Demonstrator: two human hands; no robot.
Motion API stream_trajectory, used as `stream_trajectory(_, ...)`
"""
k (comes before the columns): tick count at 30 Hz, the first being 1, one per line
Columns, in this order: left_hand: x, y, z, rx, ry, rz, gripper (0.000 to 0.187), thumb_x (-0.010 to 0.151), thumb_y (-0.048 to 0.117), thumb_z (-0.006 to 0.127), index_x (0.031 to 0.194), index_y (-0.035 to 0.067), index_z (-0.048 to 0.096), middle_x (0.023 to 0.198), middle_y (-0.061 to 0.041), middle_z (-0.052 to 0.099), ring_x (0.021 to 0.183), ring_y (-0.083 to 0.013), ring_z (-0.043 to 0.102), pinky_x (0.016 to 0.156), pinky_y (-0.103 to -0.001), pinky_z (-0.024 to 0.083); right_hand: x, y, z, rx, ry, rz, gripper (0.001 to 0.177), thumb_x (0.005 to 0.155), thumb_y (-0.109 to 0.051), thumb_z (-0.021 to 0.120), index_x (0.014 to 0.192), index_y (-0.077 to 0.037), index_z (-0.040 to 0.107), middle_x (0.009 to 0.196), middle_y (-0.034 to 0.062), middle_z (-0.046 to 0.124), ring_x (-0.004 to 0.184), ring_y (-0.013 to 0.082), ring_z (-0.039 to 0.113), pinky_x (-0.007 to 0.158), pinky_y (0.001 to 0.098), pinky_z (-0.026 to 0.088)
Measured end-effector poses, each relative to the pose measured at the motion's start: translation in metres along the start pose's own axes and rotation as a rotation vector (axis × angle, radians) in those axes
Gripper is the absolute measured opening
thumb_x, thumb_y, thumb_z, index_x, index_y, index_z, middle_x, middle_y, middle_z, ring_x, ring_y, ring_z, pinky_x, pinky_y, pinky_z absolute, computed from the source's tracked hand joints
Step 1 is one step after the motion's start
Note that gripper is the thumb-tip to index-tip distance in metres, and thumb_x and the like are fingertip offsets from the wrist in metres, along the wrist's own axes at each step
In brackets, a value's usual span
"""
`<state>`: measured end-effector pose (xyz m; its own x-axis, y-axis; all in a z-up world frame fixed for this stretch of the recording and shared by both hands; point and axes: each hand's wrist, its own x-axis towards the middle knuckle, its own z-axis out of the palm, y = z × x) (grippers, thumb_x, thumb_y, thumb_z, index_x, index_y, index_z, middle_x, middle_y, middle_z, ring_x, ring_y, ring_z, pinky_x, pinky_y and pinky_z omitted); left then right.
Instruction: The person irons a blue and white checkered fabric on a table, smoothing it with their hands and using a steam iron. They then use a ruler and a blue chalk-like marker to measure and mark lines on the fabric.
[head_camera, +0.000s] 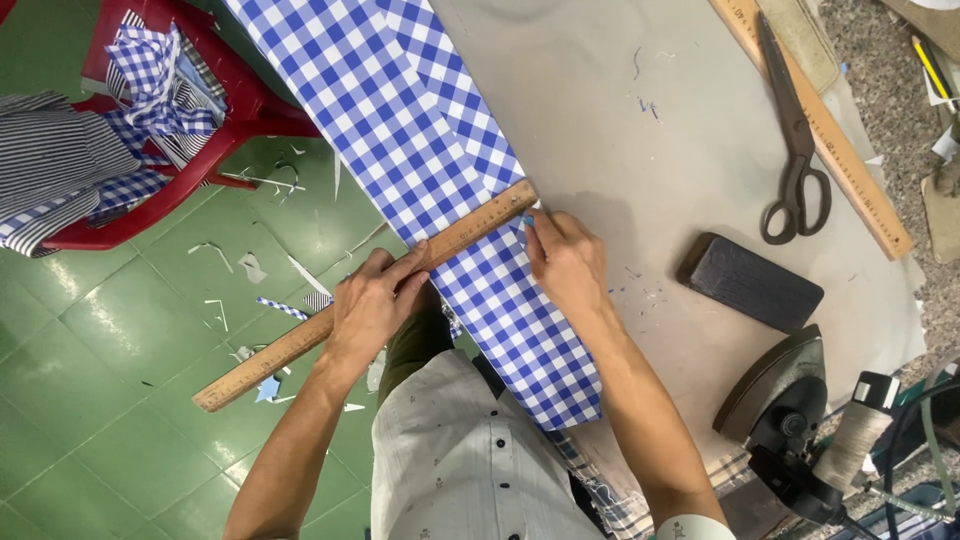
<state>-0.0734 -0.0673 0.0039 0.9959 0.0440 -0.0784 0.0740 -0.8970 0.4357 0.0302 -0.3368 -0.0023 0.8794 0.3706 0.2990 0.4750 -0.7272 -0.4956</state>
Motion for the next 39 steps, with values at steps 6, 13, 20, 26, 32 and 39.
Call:
stream_trajectory(6, -0.004, 0.003, -0.001, -0.015, -0.016, -0.028, 0.039, 0.095, 0.043, 0.068, 0.134, 0.043, 0.069, 0.080, -0.002, 0.057, 0.072, -0.0318, 0.070, 0.060, -0.046, 0.057, -0.011, -0.009, -0.079, 0.096, 0.078, 0.140, 0.017, 0.093, -0.006, 0.076, 0.109, -0.001, 0.078, 0.078, 0.0118, 0.068, 0.069, 0.0252, 0.071, 0.060, 0.0312, 0.057)
stream_trajectory(13, -0.028, 0.024, 0.003, -0.066, -0.082, -0.070, 0.037, 0.095, 0.041, 0.068, 0.132, 0.040, 0.070, 0.082, -0.003, 0.059, 0.073, -0.0331, 0.070, 0.061, -0.046, 0.057, -0.054, 0.016, -0.087, 0.191, 0.085, 0.233, 0.019, 0.093, 0.003, 0.074, 0.112, 0.006, 0.076, 0.082, 0.0186, 0.069, 0.070, 0.0325, 0.072, 0.061, 0.0335, 0.058)
stream_trajectory(20, -0.031, 0.021, 0.017, -0.023, -0.013, -0.062, 0.040, 0.092, 0.042, 0.071, 0.132, 0.043, 0.069, 0.081, -0.003, 0.060, 0.073, -0.0313, 0.071, 0.061, -0.047, 0.058, -0.060, 0.014, -0.081, 0.240, 0.072, 0.231, 0.019, 0.093, 0.002, 0.075, 0.111, 0.007, 0.076, 0.082, 0.0191, 0.070, 0.071, 0.0317, 0.073, 0.061, 0.0332, 0.059)
stream_trajectory(26, -0.028, 0.022, 0.010, -0.037, -0.021, -0.075, 0.038, 0.092, 0.041, 0.072, 0.130, 0.043, 0.071, 0.080, 0.000, 0.061, 0.073, -0.0291, 0.072, 0.062, -0.046, 0.059, -0.054, 0.011, -0.067, 0.239, 0.056, 0.232, 0.018, 0.094, -0.001, 0.074, 0.111, 0.006, 0.076, 0.082, 0.0180, 0.070, 0.072, 0.0306, 0.074, 0.061, 0.0324, 0.060)
stream_trajectory(32, -0.027, 0.018, 0.013, -0.042, -0.024, -0.079, 0.039, 0.091, 0.042, 0.073, 0.130, 0.044, 0.071, 0.080, 0.002, 0.060, 0.072, -0.0280, 0.072, 0.062, -0.046, 0.060, -0.043, 0.002, -0.043, 0.253, 0.059, 0.223, 0.017, 0.093, -0.003, 0.075, 0.110, 0.003, 0.076, 0.081, 0.0158, 0.071, 0.074, 0.0300, 0.074, 0.061, 0.0319, 0.061)
stream_trajectory(39, -0.022, 0.026, -0.001, -0.057, -0.042, -0.064, 0.036, 0.094, 0.039, 0.070, 0.130, 0.040, 0.072, 0.077, -0.002, 0.058, 0.068, -0.0307, 0.071, 0.061, -0.045, 0.058, -0.032, 0.002, -0.020, 0.232, 0.057, 0.139, 0.016, 0.093, -0.002, 0.075, 0.108, 0.003, 0.076, 0.083, 0.0163, 0.070, 0.076, 0.0310, 0.074, 0.062, 0.0313, 0.061)
